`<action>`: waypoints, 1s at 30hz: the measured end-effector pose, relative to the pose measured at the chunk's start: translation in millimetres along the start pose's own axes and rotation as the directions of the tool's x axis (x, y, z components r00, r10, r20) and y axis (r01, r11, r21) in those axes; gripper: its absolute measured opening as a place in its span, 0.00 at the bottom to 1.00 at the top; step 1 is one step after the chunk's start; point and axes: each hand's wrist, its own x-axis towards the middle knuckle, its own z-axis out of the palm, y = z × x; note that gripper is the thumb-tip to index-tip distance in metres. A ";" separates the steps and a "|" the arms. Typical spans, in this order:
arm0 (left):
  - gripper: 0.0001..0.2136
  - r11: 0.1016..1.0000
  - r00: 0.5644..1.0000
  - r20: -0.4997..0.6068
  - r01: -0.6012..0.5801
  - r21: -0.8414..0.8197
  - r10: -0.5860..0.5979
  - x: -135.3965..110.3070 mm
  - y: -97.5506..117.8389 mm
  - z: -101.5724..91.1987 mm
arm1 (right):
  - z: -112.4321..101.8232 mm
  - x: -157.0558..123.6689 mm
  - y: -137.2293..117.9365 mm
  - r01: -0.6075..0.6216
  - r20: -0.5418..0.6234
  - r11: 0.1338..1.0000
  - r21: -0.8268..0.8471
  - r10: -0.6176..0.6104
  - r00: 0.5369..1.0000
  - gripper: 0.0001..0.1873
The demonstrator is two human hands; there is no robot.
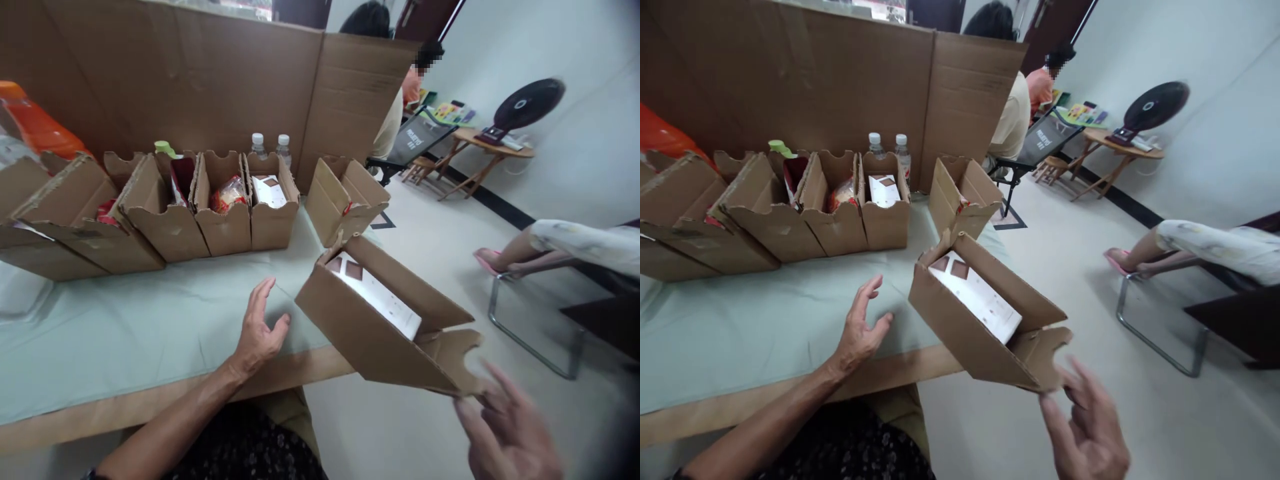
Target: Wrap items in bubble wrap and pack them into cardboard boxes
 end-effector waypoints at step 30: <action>0.17 0.891 0.935 -0.343 0.229 0.391 -0.090 1.1 -77.3 -148.8 | 234.6 -2.3 17.6 0.322 0.532 0.947 -0.002 -0.272 0.802 0.30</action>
